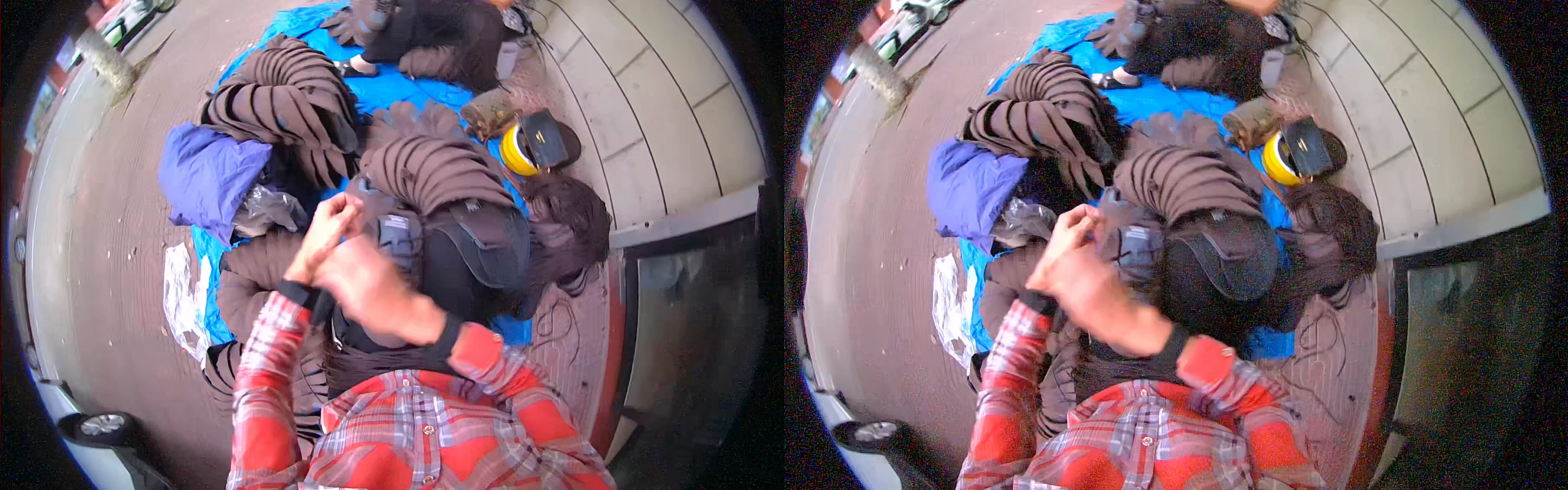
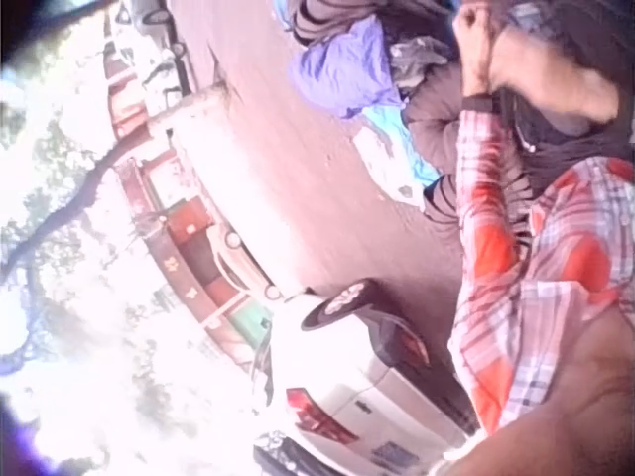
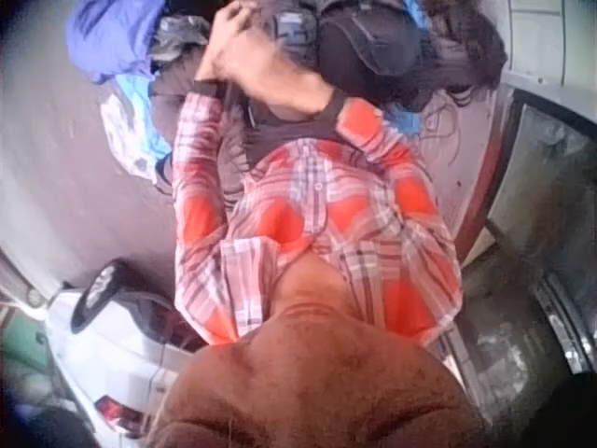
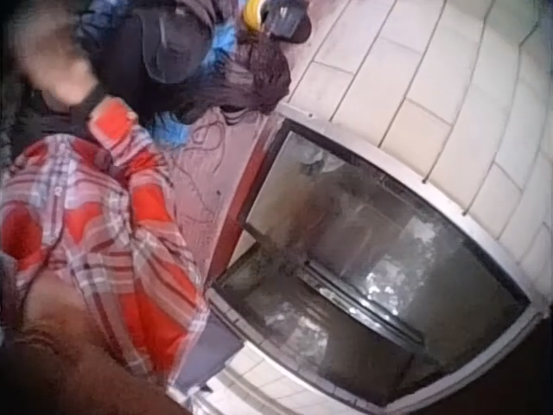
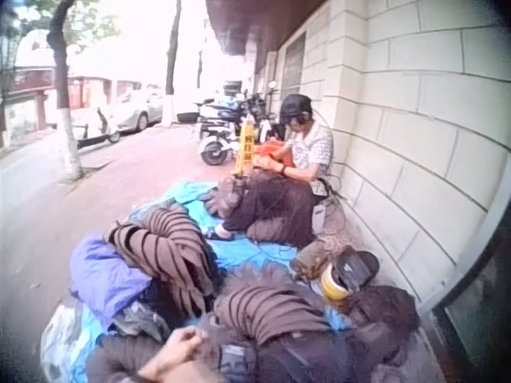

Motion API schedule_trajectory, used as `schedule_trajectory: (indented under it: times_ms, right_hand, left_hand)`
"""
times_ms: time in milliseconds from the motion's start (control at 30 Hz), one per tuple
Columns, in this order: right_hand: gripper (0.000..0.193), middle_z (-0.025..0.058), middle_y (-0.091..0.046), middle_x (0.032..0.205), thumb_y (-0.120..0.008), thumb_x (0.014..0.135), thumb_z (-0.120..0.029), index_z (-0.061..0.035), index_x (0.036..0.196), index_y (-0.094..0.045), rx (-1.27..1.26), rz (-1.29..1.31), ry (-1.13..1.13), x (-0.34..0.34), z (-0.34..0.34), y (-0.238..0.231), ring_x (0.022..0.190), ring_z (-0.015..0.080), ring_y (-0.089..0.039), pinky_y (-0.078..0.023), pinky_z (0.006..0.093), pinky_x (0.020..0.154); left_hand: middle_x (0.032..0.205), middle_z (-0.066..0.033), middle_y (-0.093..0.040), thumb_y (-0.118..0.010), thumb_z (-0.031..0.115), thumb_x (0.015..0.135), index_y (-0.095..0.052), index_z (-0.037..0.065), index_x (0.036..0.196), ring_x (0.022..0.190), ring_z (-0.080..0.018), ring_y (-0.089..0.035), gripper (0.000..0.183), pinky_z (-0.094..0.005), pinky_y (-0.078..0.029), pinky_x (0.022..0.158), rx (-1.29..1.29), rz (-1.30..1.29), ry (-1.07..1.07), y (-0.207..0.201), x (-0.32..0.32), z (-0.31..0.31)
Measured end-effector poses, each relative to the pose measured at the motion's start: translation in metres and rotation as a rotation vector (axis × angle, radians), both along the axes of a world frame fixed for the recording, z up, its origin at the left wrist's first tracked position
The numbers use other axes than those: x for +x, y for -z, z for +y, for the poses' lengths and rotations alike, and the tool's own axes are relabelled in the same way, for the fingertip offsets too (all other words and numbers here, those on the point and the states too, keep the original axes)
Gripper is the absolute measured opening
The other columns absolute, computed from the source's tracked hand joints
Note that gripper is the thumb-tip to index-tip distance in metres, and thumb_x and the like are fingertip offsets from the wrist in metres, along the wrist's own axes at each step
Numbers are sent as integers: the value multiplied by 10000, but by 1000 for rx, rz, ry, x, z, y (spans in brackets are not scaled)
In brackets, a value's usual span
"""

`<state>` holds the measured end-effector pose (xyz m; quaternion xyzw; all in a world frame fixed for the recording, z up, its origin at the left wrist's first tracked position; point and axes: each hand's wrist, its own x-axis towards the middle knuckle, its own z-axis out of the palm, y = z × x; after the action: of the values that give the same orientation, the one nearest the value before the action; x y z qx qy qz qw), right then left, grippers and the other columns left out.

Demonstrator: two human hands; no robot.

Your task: Lacing a new pair of brown boots while sitting on a sidewalk.

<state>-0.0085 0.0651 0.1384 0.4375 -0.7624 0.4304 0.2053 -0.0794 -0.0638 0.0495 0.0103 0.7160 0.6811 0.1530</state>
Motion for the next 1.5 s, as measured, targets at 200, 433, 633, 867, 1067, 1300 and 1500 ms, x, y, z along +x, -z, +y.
schedule_trajectory:
  times_ms: [200,433,633,867,1067,1300,1500]
  right_hand:
    - [150,86,-521,817,-528,728,-122,-37,851,-540,181,9,-227,56,-19,4,792,219,-541,-464,336,675]
    - [106,202,-609,743,-506,859,-120,-27,866,-555,9,-612,529,3,103,53,669,373,-599,-473,441,579]
    - [136,232,-610,727,-512,827,-100,-24,926,-567,95,-1080,434,-20,104,47,669,388,-608,-481,455,627]
    - [168,216,-606,690,-524,827,-152,-48,952,-564,243,-980,355,-27,106,53,590,344,-607,-470,449,612]
    - [132,130,-570,568,-533,849,-166,-54,918,-541,147,-1176,228,-30,105,50,438,198,-568,-446,338,432]
    - [196,65,-550,580,-511,889,-219,-26,874,-539,113,-1431,-18,-42,122,51,418,137,-543,-423,252,365]
    - [169,86,-565,541,-531,855,-189,-32,791,-539,503,-1171,292,-50,97,45,424,172,-573,-438,293,364]
  left_hand:
    - [699,-76,-586,-636,342,824,-543,-1,867,587,-142,-598,358,-254,-480,505,-195,-381,417,-53,11,27]
    - [892,-185,-515,-696,213,711,-521,36,974,801,-369,-551,362,-421,-465,682,-776,515,177,-45,35,64]
    - [894,-116,-485,-679,116,716,-570,35,823,713,-228,-536,173,-320,-446,623,-474,486,-62,-3,31,60]
    - [643,53,-488,-607,76,775,-537,63,824,549,-34,-419,86,-184,-330,497,-51,-15,-64,-5,29,48]
    - [648,36,-494,-636,93,765,-556,51,872,560,-55,-431,140,-197,-345,517,-94,35,-30,-16,28,50]
    - [744,-112,-595,-657,136,744,-628,16,824,662,-223,-561,146,-318,-450,633,-514,399,331,-45,17,2]
    - [708,-56,-623,-592,175,811,-622,-2,794,662,-114,-551,180,-271,-433,617,-242,40,267,-18,21,-27]
